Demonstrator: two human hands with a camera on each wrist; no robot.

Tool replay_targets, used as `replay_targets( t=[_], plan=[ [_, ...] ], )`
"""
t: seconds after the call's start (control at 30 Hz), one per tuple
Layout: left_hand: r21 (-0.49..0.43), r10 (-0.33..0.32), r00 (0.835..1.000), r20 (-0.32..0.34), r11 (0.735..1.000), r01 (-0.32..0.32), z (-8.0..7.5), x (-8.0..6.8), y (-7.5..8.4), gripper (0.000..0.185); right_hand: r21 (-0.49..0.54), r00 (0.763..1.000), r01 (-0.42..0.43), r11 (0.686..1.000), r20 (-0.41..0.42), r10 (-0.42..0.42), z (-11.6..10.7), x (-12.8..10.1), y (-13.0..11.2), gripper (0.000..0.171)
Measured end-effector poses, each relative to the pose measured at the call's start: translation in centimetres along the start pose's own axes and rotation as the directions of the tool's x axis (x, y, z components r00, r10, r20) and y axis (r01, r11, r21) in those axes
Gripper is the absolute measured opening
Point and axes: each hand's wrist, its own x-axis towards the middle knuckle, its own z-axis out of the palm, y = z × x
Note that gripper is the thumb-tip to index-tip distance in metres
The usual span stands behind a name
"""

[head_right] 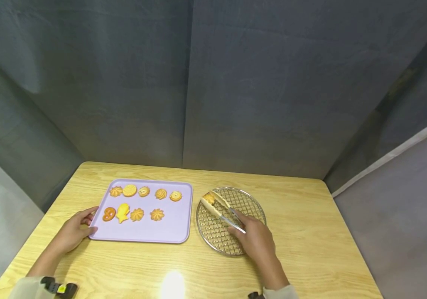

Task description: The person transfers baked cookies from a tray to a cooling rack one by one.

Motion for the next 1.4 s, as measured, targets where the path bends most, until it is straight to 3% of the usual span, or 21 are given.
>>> replay_targets(
  t=[1.2, 1.4],
  plan=[
    [-0.008, 0.012, 1.0, 0.0, 1.0, -0.012, -0.06, 0.03, -0.16, 0.065, -0.009, 0.997, -0.046, 0.999, 0.056, 0.047, 0.06, -0.05, 0.65, 0.066],
    [-0.003, 0.007, 1.0, 0.0, 1.0, -0.007, 0.0, 0.03, -0.27, 0.065, -0.015, 0.999, -0.036, 0.999, 0.037, 0.036, 0.13, -0.18, 0.77, 0.065]
  ],
)
